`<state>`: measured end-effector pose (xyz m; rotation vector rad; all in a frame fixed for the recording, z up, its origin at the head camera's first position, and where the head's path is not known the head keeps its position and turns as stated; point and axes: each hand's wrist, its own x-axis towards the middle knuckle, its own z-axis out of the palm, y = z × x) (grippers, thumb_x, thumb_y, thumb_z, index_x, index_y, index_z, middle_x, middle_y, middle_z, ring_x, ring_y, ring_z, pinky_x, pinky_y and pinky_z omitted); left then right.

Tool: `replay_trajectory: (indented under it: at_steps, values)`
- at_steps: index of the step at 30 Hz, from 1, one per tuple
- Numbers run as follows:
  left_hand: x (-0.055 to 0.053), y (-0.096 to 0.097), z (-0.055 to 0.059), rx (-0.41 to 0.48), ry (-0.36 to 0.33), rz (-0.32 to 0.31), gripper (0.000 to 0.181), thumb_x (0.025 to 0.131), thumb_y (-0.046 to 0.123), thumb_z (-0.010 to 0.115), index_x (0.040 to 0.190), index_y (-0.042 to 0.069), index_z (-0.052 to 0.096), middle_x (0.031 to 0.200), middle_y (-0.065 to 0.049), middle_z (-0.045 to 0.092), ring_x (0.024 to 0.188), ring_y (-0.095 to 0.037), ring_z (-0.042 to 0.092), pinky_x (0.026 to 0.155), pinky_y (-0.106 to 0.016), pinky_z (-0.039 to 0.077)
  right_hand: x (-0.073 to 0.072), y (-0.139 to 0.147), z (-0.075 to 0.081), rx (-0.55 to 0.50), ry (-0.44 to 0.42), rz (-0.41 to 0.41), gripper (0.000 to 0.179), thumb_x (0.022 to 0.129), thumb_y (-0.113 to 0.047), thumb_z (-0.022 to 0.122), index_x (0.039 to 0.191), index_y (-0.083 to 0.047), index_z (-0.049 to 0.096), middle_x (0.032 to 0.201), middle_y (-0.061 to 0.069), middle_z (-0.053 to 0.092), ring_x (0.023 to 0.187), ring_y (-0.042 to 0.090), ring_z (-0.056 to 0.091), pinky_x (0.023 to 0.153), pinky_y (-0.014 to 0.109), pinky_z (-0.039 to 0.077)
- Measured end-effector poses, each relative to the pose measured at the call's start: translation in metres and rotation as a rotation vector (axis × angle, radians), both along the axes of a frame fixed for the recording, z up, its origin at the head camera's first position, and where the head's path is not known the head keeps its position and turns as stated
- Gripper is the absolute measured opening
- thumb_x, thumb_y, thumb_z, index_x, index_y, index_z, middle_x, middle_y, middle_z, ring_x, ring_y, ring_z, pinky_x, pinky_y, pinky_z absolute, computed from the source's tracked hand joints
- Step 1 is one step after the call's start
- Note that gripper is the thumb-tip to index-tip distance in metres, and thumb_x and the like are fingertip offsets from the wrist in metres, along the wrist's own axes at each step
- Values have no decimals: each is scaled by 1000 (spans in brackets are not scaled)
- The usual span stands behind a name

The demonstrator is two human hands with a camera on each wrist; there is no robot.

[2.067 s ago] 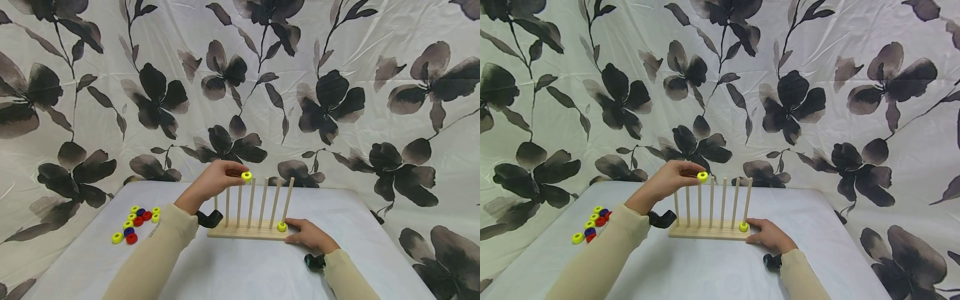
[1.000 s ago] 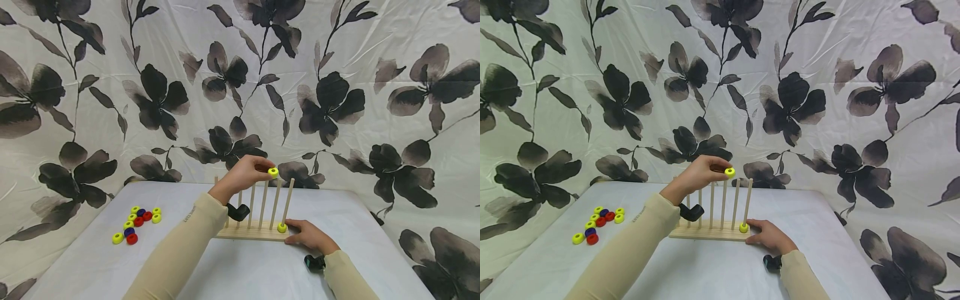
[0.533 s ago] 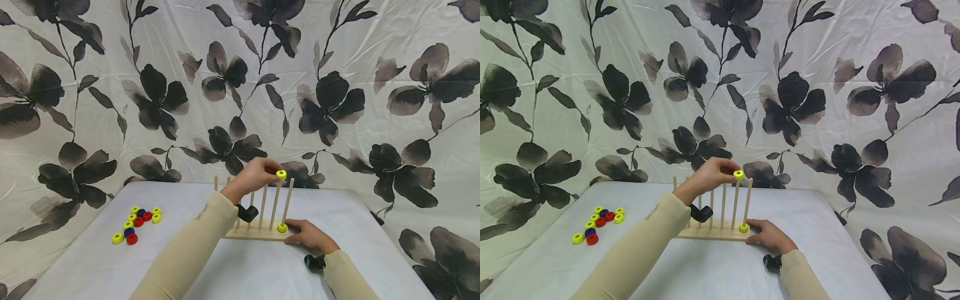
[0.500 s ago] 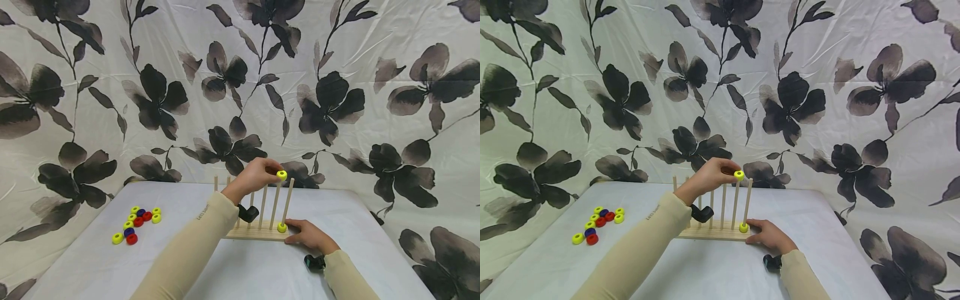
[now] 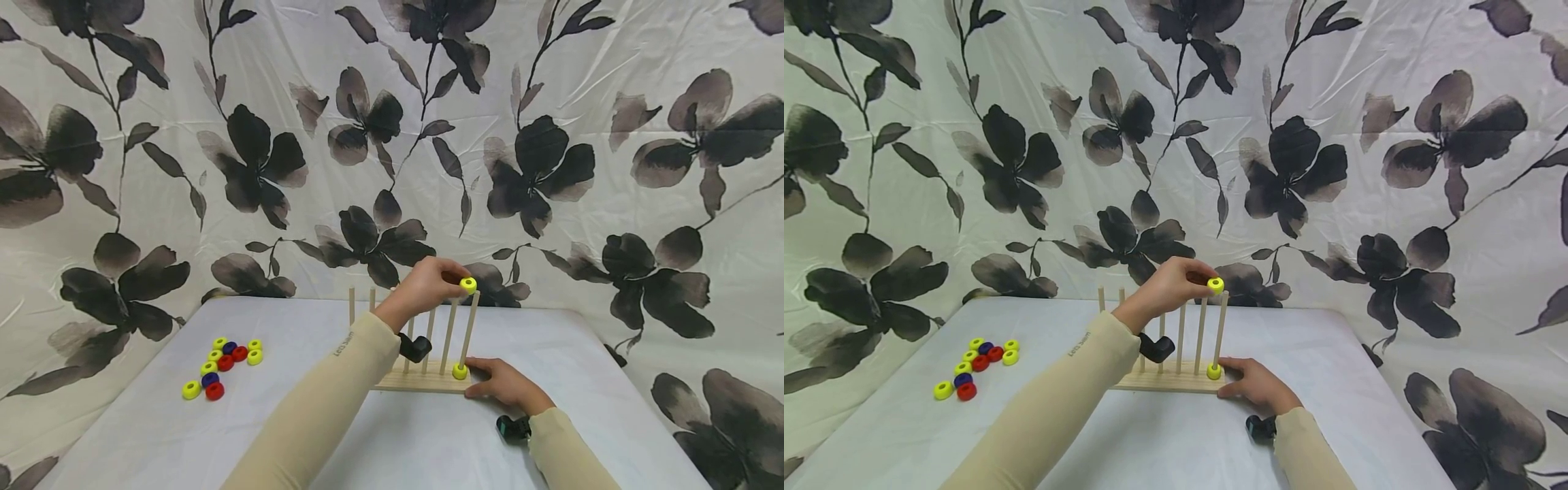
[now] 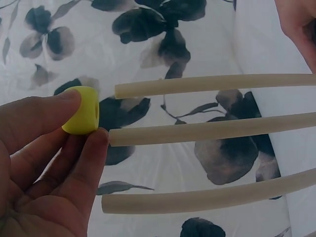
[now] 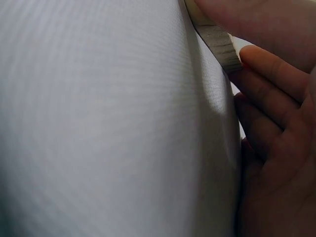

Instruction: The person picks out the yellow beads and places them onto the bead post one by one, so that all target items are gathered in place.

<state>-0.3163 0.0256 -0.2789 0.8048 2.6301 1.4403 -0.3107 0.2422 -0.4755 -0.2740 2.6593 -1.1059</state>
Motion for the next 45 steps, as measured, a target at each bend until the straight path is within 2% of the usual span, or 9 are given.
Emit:
replay_trajectory:
  at_steps: [29,45]
  values:
    - [-4,24,-1,-39,16,-13,30,89,7,69,119,7,69,111,-5,70,94,-11,65,80,-21,56,0,2,-1,9,33,20,75,71,-35,85,138,-17,56,146,11,49,140,36,37,113,61,28]
    - [-3,23,-2,-164,130,-13,28,90,10,67,117,8,70,110,-3,70,94,-10,64,78,-17,53,2,0,3,-2,17,16,75,71,-35,85,138,-18,56,147,10,49,141,36,37,113,60,28]
